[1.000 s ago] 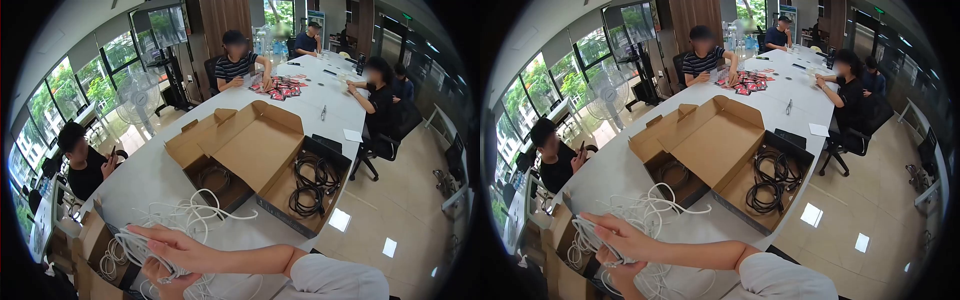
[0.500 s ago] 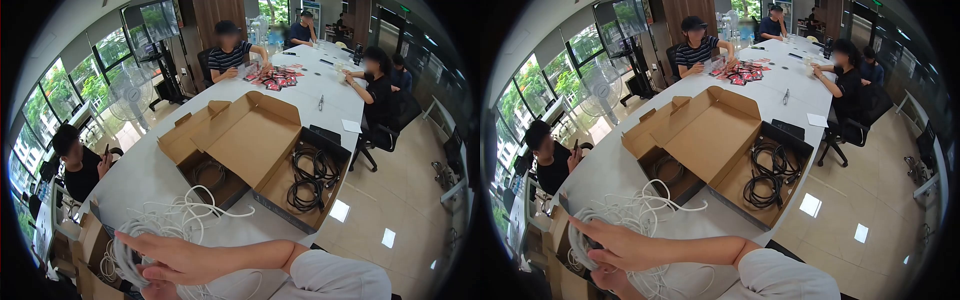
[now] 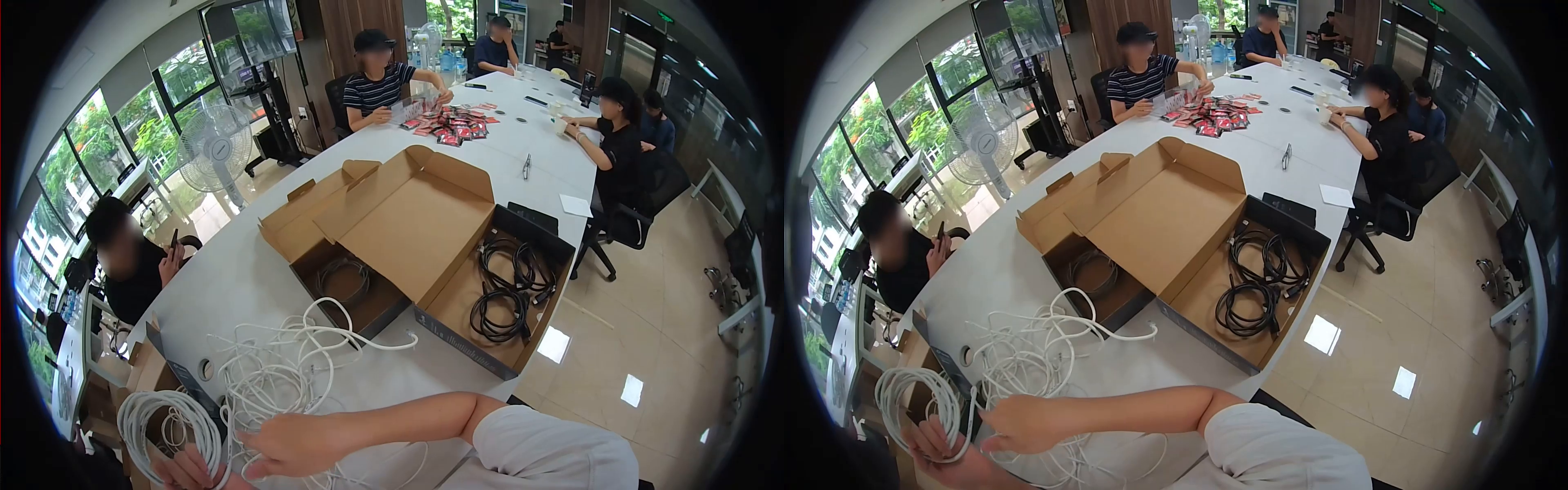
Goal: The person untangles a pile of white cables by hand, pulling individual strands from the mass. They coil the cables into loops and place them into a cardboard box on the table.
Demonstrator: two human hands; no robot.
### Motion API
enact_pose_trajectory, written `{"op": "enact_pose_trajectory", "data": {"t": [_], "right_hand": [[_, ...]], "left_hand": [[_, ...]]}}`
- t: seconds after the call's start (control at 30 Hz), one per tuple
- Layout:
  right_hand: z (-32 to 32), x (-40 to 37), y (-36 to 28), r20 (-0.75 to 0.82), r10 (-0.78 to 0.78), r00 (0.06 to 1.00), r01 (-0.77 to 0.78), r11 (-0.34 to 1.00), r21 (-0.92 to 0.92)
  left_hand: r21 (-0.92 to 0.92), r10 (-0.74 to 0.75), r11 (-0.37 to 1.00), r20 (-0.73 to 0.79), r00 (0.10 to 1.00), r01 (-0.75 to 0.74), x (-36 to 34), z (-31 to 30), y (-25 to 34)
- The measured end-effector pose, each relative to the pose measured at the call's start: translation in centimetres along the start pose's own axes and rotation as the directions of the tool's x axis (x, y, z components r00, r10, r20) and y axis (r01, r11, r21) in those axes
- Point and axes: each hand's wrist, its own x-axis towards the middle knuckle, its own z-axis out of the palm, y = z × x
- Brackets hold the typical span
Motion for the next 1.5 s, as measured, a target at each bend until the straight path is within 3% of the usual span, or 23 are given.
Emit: {"op": "enact_pose_trajectory", "data": {"t": [0.03, 0.1, 0.17, 0.2, 0.27, 0.3, 0.4, 0.47, 0.5, 0.6, 0.7, 0.8, 0.9, 1.0, 1.03, 1.13, 1.2, 1.3, 1.47, 1.5], "right_hand": [[0.7, 0.7, 0.7, -0.044, -0.041, 0.998, 0.049, 0.976, 0.214], [1.6, 2.0, 1.6, -0.148, -0.095, 0.984, 0.166, 0.788, 0.593], [0.6, 2.0, 0.3, 0.034, 0.098, 0.995, -0.069, 0.387, 0.920], [0.2, 2.1, -0.2, 0.156, 0.156, 0.975, -0.177, 0.126, 0.976], [-0.3, 2.5, 1.3, 0.163, 0.051, 0.985, -0.158, -0.078, 0.984], [-0.5, 2.6, 2.1, 0.158, -0.001, 0.987, -0.156, -0.182, 0.971], [-0.2, 2.8, 3.3, 0.041, -0.015, 0.999, -0.044, -0.290, 0.956], [-0.1, 2.8, 3.1, 0.004, 0.100, 0.995, 0.020, -0.242, 0.970], [-0.1, 2.8, 3.0, -0.017, 0.158, 0.987, 0.051, -0.215, 0.975], [-0.3, 2.8, 2.4, -0.062, 0.354, 0.933, 0.141, -0.201, 0.969], [-1.7, 3.0, 2.5, 0.008, 0.428, 0.904, 0.127, -0.286, 0.950], [-2.0, 3.2, 2.7, 0.019, 0.575, 0.818, 0.157, -0.254, 0.954], [0.0, 3.6, 4.8, -0.030, 0.579, 0.814, 0.168, -0.186, 0.968], [1.5, 4.2, 6.4, 0.002, 0.591, 0.807, 0.131, -0.183, 0.974], [1.7, 4.3, 6.3, 0.029, 0.585, 0.811, 0.114, -0.206, 0.972], [1.7, 4.4, 5.7, 0.132, 0.554, 0.822, 0.052, -0.303, 0.952], [1.0, 4.2, 5.4, 0.223, 0.512, 0.830, 0.003, -0.403, 0.915], [0.1, 3.9, 5.6, 0.179, 0.368, 0.913, -0.047, -0.341, 0.939], [-3.7, 2.0, 2.3, 0.017, 0.290, 0.957, -0.018, 0.001, 1.000], [-4.5, 1.6, 1.4, -0.012, 0.289, 0.957, -0.013, 0.085, 0.996]], "left_hand": [[-0.046, 0.000, 0.999, 0.018, 1.000, 0.001, -0.1, 0.0, 0.3], [-0.094, 0.005, 0.996, 0.038, 0.999, -0.002, -0.3, 0.2, 0.6], [-0.108, 0.021, 0.994, 0.037, 0.999, -0.017, -0.4, 0.5, 0.5], [-0.101, 0.007, 0.995, 0.006, 1.000, -0.006, -0.3, 0.8, 0.4], [-0.086, -0.028, 0.996, -0.059, 0.998, 0.022, -0.2, 1.3, 0.3], [-0.120, -0.073, 0.990, 0.005, 0.997, 0.074, 0.0, 0.5, 0.3], [-0.156, -0.180, 0.967, 0.136, 0.974, 0.200, 0.3, -2.0, 0.4], [-0.147, -0.216, 0.961, 0.137, 0.967, 0.236, 0.2, -1.3, -0.2], [-0.104, -0.230, 0.967, 0.049, 0.972, 0.234, 0.0, -0.6, 0.0], [-0.101, -0.234, 0.959, 0.239, 0.942, 0.264, 0.2, -2.0, 0.2], [-0.107, -0.197, 0.968, 0.233, 0.952, 0.226, 0.3, -2.5, 0.5], [-0.171, -0.197, 0.952, 0.287, 0.938, 0.252, 0.2, -2.1, 0.9], [-0.298, -0.252, 0.887, 0.326, 0.911, 0.352, -0.1, -1.4, 1.9], [-0.348, -0.189, 0.881, 0.361, 0.913, 0.320, 0.0, -1.0, 3.5], [-0.512, -0.157, 0.788, 0.369, 0.916, 0.342, -0.1, -0.3, 3.2], [-0.594, -0.164, 0.737, 0.306, 0.938, 0.323, -0.2, 0.4, 4.3], [-0.614, -0.127, 0.718, 0.349, 0.929, 0.328, -0.4, 1.1, 4.2], [-0.569, -0.155, 0.762, 0.304, 0.940, 0.310, -0.4, 0.5, 4.3], [-0.493, -0.227, 0.846, 0.016, 0.974, 0.205, 0.3, -0.4, 4.1], [-0.499, -0.222, 0.842, 0.021, 0.975, 0.203, 0.4, -0.5, 4.2]]}}
